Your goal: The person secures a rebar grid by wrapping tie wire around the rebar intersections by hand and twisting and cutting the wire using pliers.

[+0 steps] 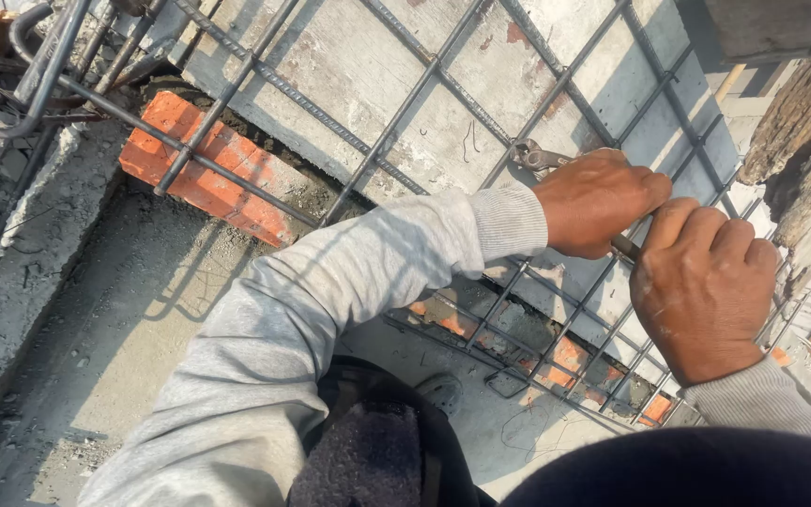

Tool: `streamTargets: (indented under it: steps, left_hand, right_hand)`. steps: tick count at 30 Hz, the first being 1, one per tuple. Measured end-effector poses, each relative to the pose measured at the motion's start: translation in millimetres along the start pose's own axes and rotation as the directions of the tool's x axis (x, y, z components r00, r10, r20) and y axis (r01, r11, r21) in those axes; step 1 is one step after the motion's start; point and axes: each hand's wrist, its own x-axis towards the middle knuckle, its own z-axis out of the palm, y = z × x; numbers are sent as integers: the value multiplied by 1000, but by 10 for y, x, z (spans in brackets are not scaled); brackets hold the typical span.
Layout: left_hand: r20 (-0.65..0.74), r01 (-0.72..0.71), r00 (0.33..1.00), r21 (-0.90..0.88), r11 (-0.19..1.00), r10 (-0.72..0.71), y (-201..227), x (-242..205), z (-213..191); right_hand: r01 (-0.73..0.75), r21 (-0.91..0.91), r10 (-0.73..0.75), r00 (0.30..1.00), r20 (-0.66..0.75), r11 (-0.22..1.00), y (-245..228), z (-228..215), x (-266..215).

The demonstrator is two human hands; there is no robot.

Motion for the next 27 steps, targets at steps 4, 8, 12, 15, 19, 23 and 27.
streamTargets:
  steps: [4, 8, 12, 15, 19, 23, 27]
  left_hand:
    - [-404, -13, 908, 231, 973, 109, 137, -182, 172]
    - [-377, -78, 907, 289, 954, 188, 128, -374, 372]
    - [-235, -88, 960, 262, 961, 152, 60, -293, 426]
    - [269, -22, 963, 16, 1000, 17, 44, -109, 242]
    - [534, 97, 843, -33, 995, -65, 60, -30, -29]
    - [524, 108, 847, -3, 994, -90, 80, -28, -138]
    - [77, 14, 997, 182, 983, -28, 201, -278, -150]
  right_hand:
    - [-316, 439, -15, 798, 602, 841, 114, 332, 102]
    - [-634, 513, -255, 457, 852, 578, 207, 366, 302]
    - [-650, 456, -160, 462, 872, 608, 197, 75, 339]
    - [-198, 429, -79, 834, 546, 881, 173, -104, 205]
    - [-26, 323, -54, 971, 235, 946, -179, -168, 30]
    - [-231, 461, -77, 826, 558, 857, -119, -77, 84]
    - [-538, 618, -222, 624, 749, 574, 46, 225, 208]
